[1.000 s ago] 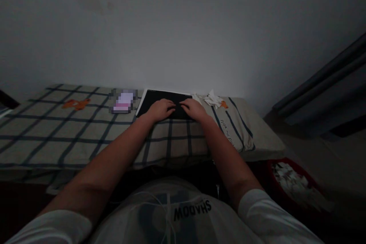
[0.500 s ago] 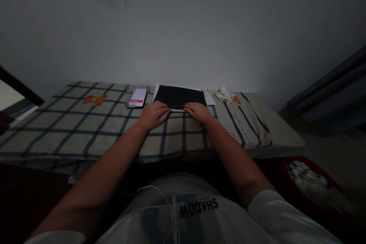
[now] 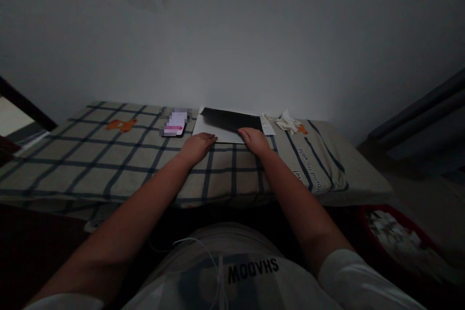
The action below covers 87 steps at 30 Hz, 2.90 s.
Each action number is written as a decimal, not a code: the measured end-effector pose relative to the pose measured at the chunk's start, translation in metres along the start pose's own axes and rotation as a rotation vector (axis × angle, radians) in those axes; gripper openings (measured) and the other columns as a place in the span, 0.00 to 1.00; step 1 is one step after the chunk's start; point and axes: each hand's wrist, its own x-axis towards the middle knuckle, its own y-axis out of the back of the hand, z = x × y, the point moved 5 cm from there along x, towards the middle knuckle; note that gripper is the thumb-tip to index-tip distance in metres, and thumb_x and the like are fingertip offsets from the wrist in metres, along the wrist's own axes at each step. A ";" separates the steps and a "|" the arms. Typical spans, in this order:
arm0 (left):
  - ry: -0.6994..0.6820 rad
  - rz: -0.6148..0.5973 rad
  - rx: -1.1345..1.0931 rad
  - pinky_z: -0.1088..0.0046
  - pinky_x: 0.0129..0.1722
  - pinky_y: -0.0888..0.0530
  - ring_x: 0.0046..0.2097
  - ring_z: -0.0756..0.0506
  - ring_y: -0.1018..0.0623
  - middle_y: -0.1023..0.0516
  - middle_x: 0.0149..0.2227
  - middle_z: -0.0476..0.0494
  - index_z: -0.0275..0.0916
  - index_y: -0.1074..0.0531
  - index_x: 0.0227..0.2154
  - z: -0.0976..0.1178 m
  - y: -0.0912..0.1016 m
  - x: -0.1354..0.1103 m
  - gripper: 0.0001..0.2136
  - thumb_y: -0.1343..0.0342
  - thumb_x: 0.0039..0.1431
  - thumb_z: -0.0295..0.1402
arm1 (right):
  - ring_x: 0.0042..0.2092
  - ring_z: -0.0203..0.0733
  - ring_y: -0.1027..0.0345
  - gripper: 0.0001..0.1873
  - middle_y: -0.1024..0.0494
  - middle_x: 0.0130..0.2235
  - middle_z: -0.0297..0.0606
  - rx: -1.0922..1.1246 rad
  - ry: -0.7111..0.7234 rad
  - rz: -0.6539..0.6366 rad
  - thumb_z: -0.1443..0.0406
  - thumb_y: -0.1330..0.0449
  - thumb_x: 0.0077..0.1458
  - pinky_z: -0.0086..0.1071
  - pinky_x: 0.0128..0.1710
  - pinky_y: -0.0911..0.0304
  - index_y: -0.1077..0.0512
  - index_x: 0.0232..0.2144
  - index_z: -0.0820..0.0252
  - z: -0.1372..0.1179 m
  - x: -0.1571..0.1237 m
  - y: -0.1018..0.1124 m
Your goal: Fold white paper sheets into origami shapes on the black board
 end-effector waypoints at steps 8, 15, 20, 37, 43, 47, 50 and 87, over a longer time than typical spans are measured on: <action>0.009 0.018 0.002 0.63 0.45 0.24 0.51 0.39 0.22 0.18 0.48 0.40 0.38 0.21 0.48 0.006 0.012 -0.001 0.16 0.54 0.69 0.33 | 0.56 0.43 0.29 0.22 0.21 0.53 0.39 0.045 0.010 0.033 0.57 0.53 0.69 0.34 0.57 0.38 0.24 0.51 0.59 -0.002 0.000 0.003; -0.011 0.086 0.019 0.64 0.47 0.25 0.53 0.40 0.24 0.21 0.51 0.40 0.40 0.23 0.51 0.003 0.009 -0.001 0.16 0.53 0.69 0.34 | 0.56 0.43 0.29 0.22 0.21 0.54 0.40 0.025 -0.015 0.134 0.59 0.54 0.69 0.35 0.58 0.37 0.24 0.52 0.59 0.000 -0.001 0.008; 0.022 0.044 0.015 0.64 0.50 0.26 0.55 0.41 0.24 0.22 0.56 0.42 0.43 0.25 0.55 0.000 0.002 -0.001 0.17 0.53 0.68 0.33 | 0.55 0.43 0.28 0.23 0.21 0.53 0.44 0.026 -0.050 0.266 0.60 0.55 0.70 0.35 0.58 0.37 0.24 0.51 0.61 0.003 -0.002 0.016; 0.121 -0.006 -0.005 0.65 0.47 0.25 0.55 0.40 0.24 0.22 0.52 0.38 0.39 0.25 0.51 0.002 0.011 -0.003 0.18 0.54 0.65 0.26 | 0.54 0.44 0.27 0.20 0.20 0.52 0.43 -0.047 0.028 0.250 0.62 0.51 0.69 0.34 0.57 0.36 0.23 0.50 0.63 -0.007 -0.004 0.016; 0.121 0.047 -0.002 0.64 0.47 0.25 0.54 0.39 0.24 0.22 0.53 0.39 0.39 0.25 0.52 0.001 0.011 0.000 0.17 0.53 0.65 0.29 | 0.55 0.44 0.28 0.21 0.21 0.53 0.42 -0.066 0.014 0.159 0.60 0.52 0.69 0.34 0.57 0.36 0.23 0.51 0.62 -0.014 -0.003 0.016; 0.139 0.034 -0.027 0.63 0.45 0.25 0.53 0.39 0.24 0.20 0.50 0.38 0.39 0.23 0.47 -0.002 0.010 0.000 0.15 0.53 0.65 0.28 | 0.56 0.44 0.29 0.22 0.21 0.54 0.42 -0.050 -0.010 0.127 0.58 0.53 0.70 0.35 0.57 0.37 0.24 0.52 0.60 -0.016 0.001 0.022; 0.119 0.073 -0.026 0.63 0.47 0.25 0.54 0.38 0.25 0.22 0.52 0.38 0.38 0.24 0.49 -0.001 0.015 0.000 0.16 0.53 0.64 0.27 | 0.55 0.45 0.28 0.21 0.21 0.53 0.41 -0.037 -0.020 0.090 0.57 0.52 0.69 0.35 0.55 0.36 0.23 0.51 0.57 -0.016 0.008 0.030; 0.100 0.569 0.119 0.49 0.62 0.44 0.55 0.41 0.27 0.21 0.52 0.44 0.49 0.31 0.56 0.027 0.132 0.009 0.18 0.53 0.67 0.29 | 0.49 0.49 0.27 0.17 0.19 0.47 0.40 -0.289 0.039 0.091 0.59 0.48 0.65 0.36 0.44 0.35 0.20 0.44 0.53 -0.066 0.018 0.108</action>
